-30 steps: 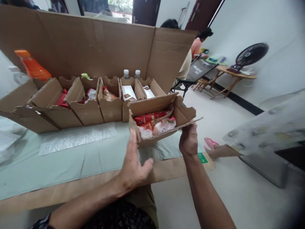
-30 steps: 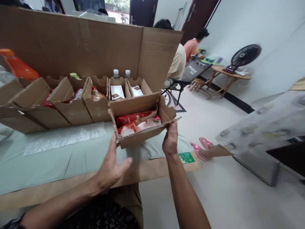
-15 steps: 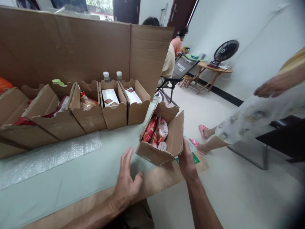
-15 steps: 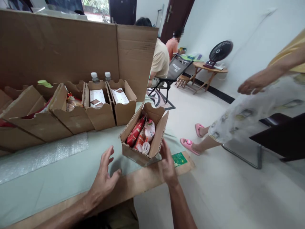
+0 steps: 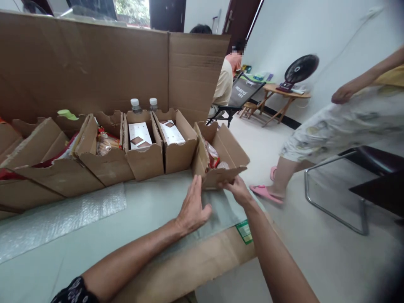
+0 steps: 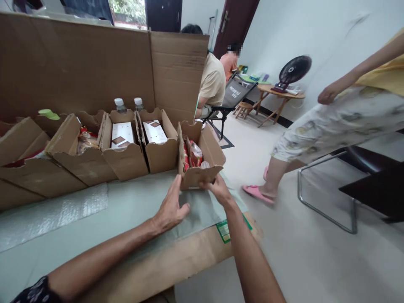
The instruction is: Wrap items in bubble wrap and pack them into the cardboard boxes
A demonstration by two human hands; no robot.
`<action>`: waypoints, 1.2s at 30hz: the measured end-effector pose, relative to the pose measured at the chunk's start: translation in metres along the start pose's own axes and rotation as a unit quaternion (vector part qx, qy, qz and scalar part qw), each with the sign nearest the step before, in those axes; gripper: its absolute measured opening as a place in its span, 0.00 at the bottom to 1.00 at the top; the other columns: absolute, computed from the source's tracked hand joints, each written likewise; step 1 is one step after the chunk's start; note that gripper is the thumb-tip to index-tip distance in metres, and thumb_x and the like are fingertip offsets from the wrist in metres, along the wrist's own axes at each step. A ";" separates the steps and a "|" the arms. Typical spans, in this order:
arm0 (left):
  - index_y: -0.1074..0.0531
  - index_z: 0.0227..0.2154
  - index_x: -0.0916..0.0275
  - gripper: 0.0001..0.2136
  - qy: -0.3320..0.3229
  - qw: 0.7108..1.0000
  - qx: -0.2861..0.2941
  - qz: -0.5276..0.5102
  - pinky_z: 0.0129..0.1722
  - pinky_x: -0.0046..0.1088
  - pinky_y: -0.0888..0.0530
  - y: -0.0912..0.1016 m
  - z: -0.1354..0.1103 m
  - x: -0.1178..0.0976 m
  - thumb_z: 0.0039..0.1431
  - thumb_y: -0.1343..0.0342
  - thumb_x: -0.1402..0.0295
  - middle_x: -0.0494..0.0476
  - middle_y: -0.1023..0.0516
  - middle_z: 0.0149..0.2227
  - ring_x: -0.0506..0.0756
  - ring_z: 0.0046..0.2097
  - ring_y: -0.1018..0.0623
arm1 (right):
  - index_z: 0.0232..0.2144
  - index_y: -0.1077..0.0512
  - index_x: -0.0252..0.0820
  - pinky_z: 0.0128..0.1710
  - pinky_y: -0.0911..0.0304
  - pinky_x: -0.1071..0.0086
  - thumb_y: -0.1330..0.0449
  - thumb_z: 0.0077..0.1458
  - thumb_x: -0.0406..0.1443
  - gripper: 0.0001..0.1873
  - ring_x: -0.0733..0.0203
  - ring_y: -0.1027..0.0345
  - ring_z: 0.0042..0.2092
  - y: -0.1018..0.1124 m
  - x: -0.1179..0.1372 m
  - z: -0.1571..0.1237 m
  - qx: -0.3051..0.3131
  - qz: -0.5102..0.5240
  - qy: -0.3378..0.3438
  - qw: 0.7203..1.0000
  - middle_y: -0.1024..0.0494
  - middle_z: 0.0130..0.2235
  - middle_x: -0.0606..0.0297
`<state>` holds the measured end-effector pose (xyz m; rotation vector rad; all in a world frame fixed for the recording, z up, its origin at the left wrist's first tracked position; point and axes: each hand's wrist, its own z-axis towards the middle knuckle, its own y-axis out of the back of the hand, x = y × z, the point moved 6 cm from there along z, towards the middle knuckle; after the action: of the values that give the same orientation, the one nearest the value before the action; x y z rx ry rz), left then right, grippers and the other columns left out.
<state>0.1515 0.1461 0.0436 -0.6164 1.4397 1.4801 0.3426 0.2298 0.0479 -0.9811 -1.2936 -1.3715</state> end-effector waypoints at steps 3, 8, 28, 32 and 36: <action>0.49 0.72 0.69 0.42 0.003 0.996 0.025 0.088 0.73 0.57 0.45 0.011 -0.011 0.027 0.53 0.45 0.71 0.73 0.48 0.75 0.70 0.75 0.47 | 0.45 0.25 0.44 0.52 0.29 0.55 0.29 0.37 0.44 0.29 0.48 0.24 0.49 -0.008 0.000 0.051 0.022 0.022 0.016 0.999 0.16 0.45 0.60; 0.31 0.63 0.59 0.29 -0.065 0.971 0.078 0.216 0.70 0.63 0.39 0.021 -0.067 0.051 0.56 0.44 0.73 0.66 0.36 0.71 0.69 0.73 0.39 | 0.48 0.26 0.44 0.56 0.32 0.57 0.34 0.41 0.41 0.29 0.49 0.27 0.54 -0.025 0.003 0.105 0.030 0.027 0.037 0.998 0.17 0.50 0.61; 0.24 0.53 0.62 0.23 -0.055 0.984 -0.099 0.137 0.66 0.58 0.32 0.056 -0.111 0.049 0.54 0.46 0.76 0.69 0.30 0.66 0.69 0.70 0.35 | 0.38 0.20 0.45 0.37 0.36 0.66 0.44 0.57 0.33 0.12 0.52 0.24 0.35 -0.141 0.156 0.035 -0.016 -0.462 0.183 0.868 0.16 0.32 0.63; 0.31 0.61 0.62 0.27 -0.008 0.978 -0.177 0.108 0.66 0.58 0.32 0.088 -0.145 0.054 0.57 0.47 0.76 0.71 0.34 0.68 0.68 0.69 0.33 | 0.37 0.21 0.48 0.35 0.35 0.64 0.44 0.58 0.38 0.12 0.54 0.24 0.33 -0.100 0.150 -0.059 -0.009 -0.412 0.198 0.890 0.16 0.32 0.64; 0.41 0.68 0.63 0.33 0.025 0.979 -0.197 0.047 0.69 0.58 0.37 0.114 -0.145 0.046 0.58 0.45 0.72 0.72 0.37 0.70 0.68 0.71 0.36 | 0.35 0.19 0.53 0.40 0.30 0.54 0.38 0.55 0.45 0.09 0.45 0.23 0.40 -0.024 0.140 -0.166 -0.024 -0.331 0.158 0.930 0.16 0.36 0.61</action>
<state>-0.0042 0.0372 0.0316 -0.8390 1.2317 1.8574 0.3008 0.0476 0.1612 -0.3173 -1.4002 -1.9829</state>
